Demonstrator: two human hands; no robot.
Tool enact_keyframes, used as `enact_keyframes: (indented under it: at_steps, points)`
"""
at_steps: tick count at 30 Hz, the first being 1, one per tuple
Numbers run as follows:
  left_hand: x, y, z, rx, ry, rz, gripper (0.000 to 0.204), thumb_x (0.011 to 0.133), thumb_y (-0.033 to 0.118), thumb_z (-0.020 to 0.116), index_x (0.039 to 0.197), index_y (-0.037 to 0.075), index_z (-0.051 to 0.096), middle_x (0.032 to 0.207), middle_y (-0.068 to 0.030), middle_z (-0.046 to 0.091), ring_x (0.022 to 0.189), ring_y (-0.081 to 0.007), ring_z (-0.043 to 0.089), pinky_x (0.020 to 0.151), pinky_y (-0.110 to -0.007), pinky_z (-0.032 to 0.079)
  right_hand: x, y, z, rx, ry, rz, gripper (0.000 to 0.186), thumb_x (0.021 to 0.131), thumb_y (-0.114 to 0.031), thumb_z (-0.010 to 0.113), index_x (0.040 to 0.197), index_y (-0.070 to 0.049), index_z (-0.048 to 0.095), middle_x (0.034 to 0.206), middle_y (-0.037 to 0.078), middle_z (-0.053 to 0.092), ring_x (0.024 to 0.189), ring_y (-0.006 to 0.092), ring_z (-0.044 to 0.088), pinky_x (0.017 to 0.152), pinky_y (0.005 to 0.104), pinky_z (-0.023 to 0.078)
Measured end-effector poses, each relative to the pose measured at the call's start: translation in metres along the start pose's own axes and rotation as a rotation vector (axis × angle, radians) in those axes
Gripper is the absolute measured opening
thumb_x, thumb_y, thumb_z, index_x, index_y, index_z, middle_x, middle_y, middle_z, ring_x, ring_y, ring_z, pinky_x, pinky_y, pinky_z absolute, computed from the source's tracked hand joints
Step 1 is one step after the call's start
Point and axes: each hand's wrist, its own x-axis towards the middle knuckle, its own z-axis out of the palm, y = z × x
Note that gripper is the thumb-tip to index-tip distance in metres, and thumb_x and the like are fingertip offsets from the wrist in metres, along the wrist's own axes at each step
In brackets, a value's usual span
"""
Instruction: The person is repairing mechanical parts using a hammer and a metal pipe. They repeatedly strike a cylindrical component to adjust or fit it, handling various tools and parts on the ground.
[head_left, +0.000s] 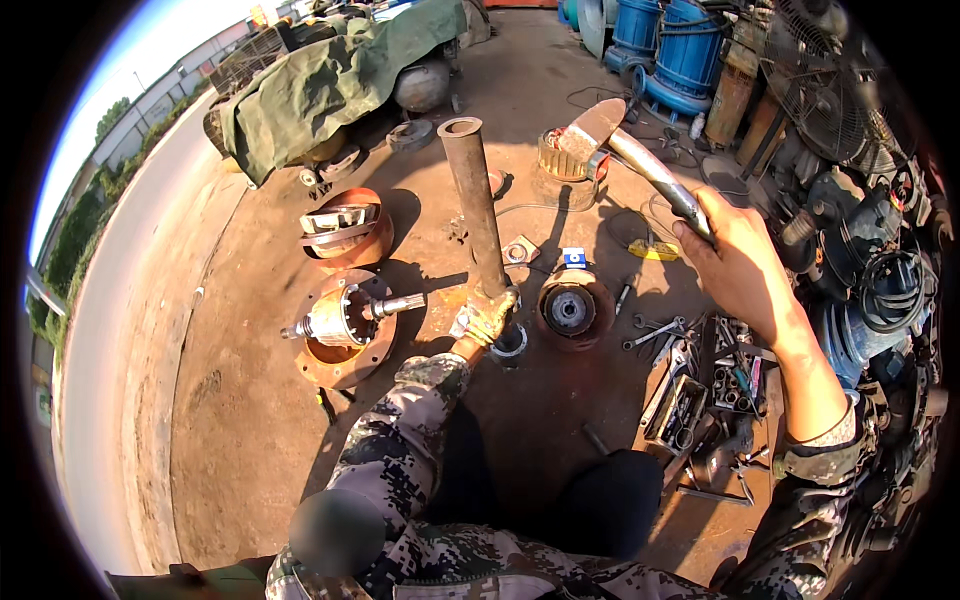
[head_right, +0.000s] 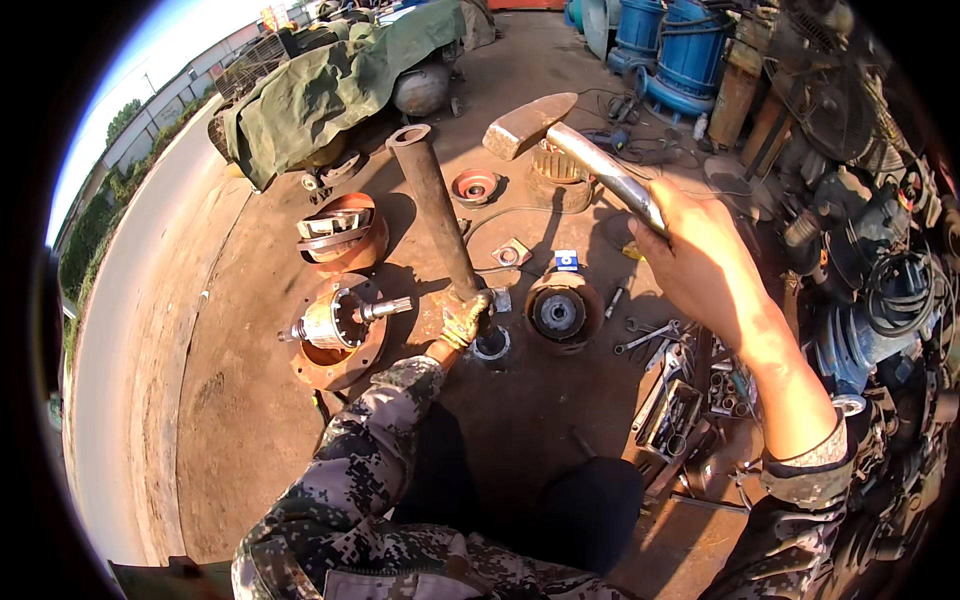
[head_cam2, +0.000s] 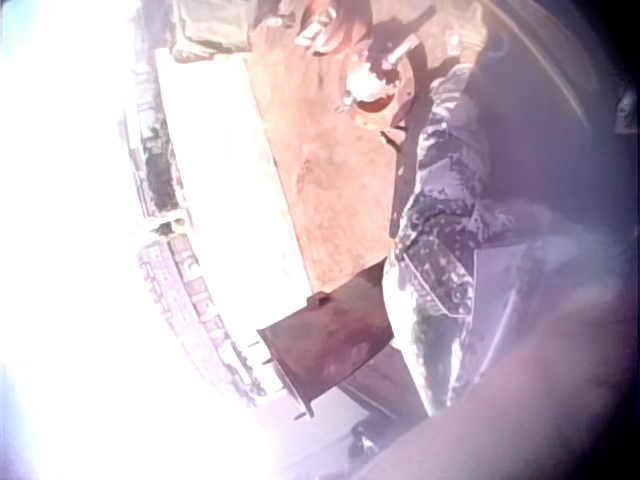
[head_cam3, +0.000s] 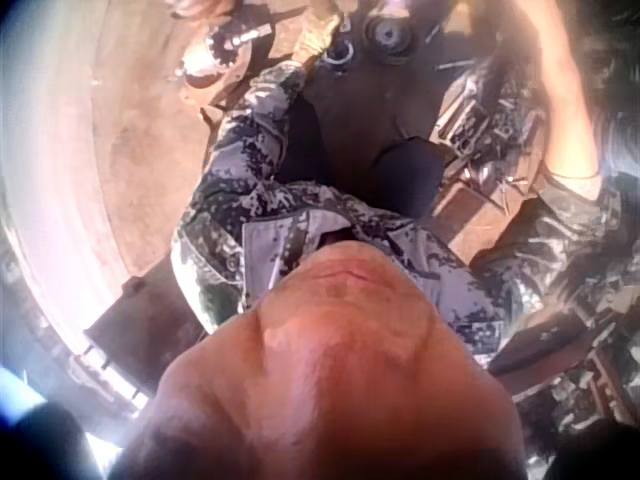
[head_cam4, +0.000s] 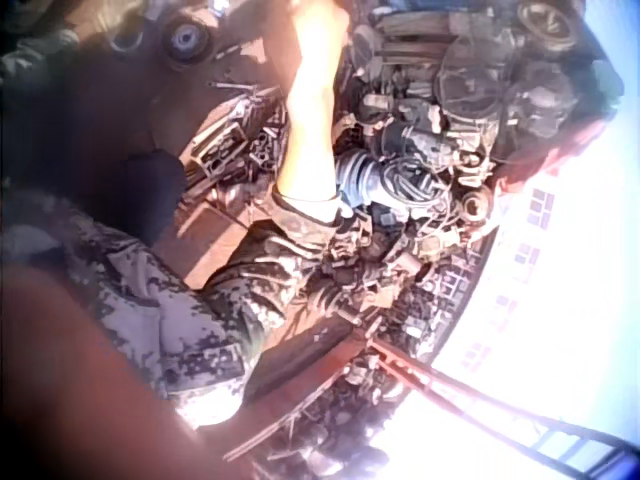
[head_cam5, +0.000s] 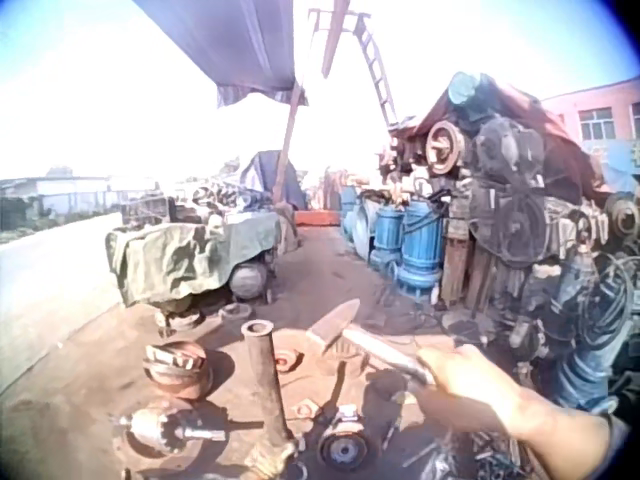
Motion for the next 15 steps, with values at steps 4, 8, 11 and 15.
enact_keyframes:
  at_steps: [4,8,11,15]
  points:
    - [-0.01,-0.001,0.041,0.026,0.028,-0.031,0.029,0.086,0.027,0.075,0.097,0.002,0.065,0.078,-0.0107,0.069,0.07,-0.0237,0.067,0.065,-0.04,0.052,0.045,-0.029,-0.011,-0.243,-0.092,-0.162,0.021,0.091,-0.011,0.068,0.105,0.003,0.06,0.085,0.028,0.066,0.085,0.0485,0.064,0.075,0.0502,0.05]
    - [-0.009,0.002,0.022,0.084,0.042,-0.002,0.03,0.086,0.028,0.075,0.098,0.002,0.066,0.078,-0.0104,0.07,0.07,-0.0239,0.067,0.064,-0.04,0.052,0.08,-0.071,-0.06,-0.104,0.317,-0.309,0.022,0.095,-0.014,0.069,0.108,0.002,0.061,0.079,0.02,0.062,0.07,0.0297,0.061,0.071,0.0392,0.05]
    - [0.002,0.006,0.022,0.097,0.05,0.037,0.031,0.086,0.029,0.075,0.098,0.003,0.066,0.078,-0.0102,0.07,0.069,-0.024,0.067,0.063,-0.041,0.052,0.08,-0.085,-0.036,-0.262,0.39,-0.261,0.021,0.092,-0.007,0.065,0.108,0.002,0.057,0.082,0.025,0.069,0.077,0.0432,0.07,0.07,0.0465,0.055]
    - [-0.005,-0.001,0.027,0.097,0.017,-0.049,0.032,0.085,0.03,0.076,0.099,0.003,0.066,0.078,-0.01,0.07,0.068,-0.0242,0.067,0.063,-0.041,0.052,0.07,-0.037,-0.026,-0.544,-0.341,-0.238,0.023,0.09,-0.001,0.062,0.112,0.001,0.059,0.087,0.026,0.07,0.09,0.0488,0.069,0.079,0.0521,0.054]
